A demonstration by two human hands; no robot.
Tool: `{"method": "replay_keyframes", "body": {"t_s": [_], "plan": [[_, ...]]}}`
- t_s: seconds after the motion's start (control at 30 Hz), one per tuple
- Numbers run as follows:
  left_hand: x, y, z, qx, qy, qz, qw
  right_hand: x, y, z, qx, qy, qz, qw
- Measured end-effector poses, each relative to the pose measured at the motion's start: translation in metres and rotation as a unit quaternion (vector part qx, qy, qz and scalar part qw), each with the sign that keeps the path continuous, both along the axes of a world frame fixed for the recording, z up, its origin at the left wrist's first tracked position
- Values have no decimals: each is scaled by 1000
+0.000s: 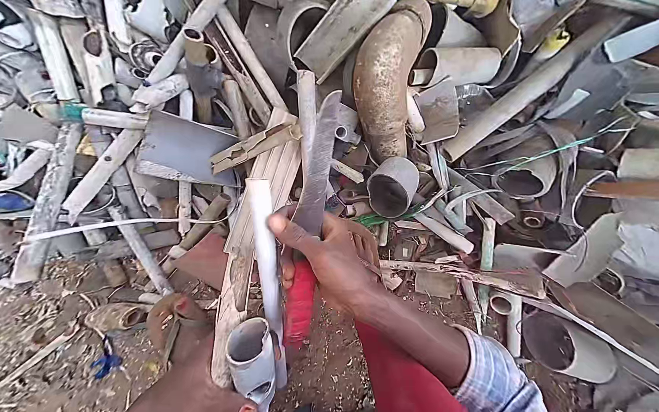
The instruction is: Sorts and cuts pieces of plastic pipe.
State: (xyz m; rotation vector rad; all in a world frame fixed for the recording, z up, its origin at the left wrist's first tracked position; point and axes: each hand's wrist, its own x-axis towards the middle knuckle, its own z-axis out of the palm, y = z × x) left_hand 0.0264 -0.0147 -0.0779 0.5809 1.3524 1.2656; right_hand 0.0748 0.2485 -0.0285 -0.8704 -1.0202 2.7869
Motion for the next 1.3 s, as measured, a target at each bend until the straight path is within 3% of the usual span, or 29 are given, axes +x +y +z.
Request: {"method": "replay_keyframes", "body": {"t_s": [0.07,0.13,0.2,0.27,0.37,0.43,0.5,0.57,0.6,0.73,0.8,0.87,0.97,1.07,1.13,1.23,1.3], "plan": [[0,-7,-7,18,-48,-10,999,12,11,-17,103,-43,7,994],[4,-12,-2,-20,-39,40,998,39,30,-46,300,-84,-39,949],[7,-15,-1,-78,4,126,989,77,57,-77,524,-145,-79,836],[7,-17,-5,-88,39,178,979,120,84,-95,658,-265,-51,703],[6,-11,-3,-88,71,223,968,161,116,-105,610,-505,107,601],[6,-5,1,-90,88,237,963,173,128,-120,580,-574,149,559],[5,-1,1,-92,85,250,960,173,132,-124,569,-596,163,542],[4,0,-1,-87,77,254,960,175,134,-115,568,-582,169,557],[4,-1,-3,-88,81,258,959,177,134,-105,567,-558,154,586],[2,-9,-11,-91,80,282,952,180,117,-63,477,-433,40,764],[2,-8,-12,-91,63,299,948,175,107,-48,332,-340,-38,879],[3,-8,-13,-92,49,308,946,169,102,-39,211,-254,-80,941],[4,-9,-12,-88,38,300,949,162,94,-28,158,-130,-114,972],[5,-10,-13,-93,40,289,952,148,83,-28,275,-57,-183,942],[4,-9,-12,-92,39,289,952,135,80,-42,321,-95,-206,919],[3,-7,-12,-94,18,302,948,116,75,-55,197,-232,-134,943],[2,-8,-13,-69,-7,305,950,111,62,-54,163,-219,-89,958]]}}
